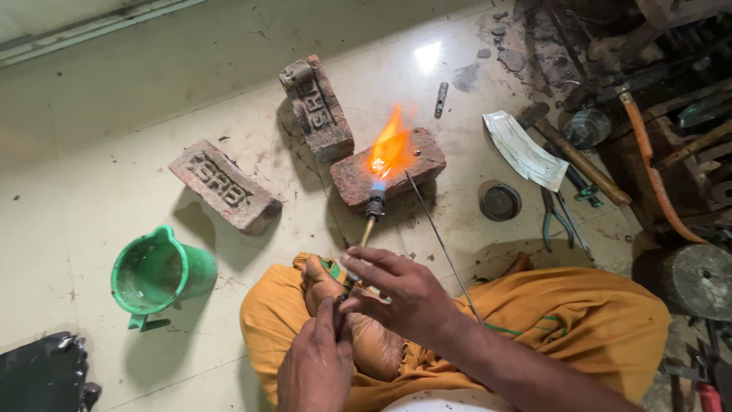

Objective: The person sits on the workshop floor and arranges small items near a brick, then lights a blowtorch and heats a thin metal rod in the flame, holding the torch with one hand and the rod with the other. They dip the heated rod into a small metal cup and continue heating it over the brick.

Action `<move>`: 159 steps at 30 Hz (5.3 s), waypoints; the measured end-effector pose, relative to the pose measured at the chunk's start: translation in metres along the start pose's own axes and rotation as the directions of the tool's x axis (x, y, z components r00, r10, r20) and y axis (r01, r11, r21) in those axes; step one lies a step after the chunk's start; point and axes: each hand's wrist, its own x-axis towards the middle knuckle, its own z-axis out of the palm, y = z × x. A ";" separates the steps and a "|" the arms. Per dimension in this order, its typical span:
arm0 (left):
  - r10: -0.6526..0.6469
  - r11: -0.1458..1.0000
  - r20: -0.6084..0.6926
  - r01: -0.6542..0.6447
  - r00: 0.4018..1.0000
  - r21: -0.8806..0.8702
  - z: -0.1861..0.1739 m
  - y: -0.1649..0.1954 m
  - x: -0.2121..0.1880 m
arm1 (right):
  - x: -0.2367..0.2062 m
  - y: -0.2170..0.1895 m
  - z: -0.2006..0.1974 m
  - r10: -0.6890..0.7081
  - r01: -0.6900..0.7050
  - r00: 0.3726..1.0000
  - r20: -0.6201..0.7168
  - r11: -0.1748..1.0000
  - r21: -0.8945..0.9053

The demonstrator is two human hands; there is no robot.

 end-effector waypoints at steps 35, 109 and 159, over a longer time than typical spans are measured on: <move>-0.125 0.991 0.147 0.132 0.981 -0.036 -0.018 0.007 0.004 | -0.056 0.067 -0.048 0.197 -0.263 0.964 -0.177 0.793 -0.550; -0.164 0.981 0.209 0.182 0.964 -0.067 -0.015 0.002 0.010 | -0.062 0.099 -0.140 0.528 -0.563 0.814 -0.243 0.612 -0.556; -0.177 0.979 0.222 0.194 0.959 -0.060 -0.022 0.002 0.013 | -0.051 0.109 -0.134 0.514 -0.555 0.822 -0.245 0.627 -0.547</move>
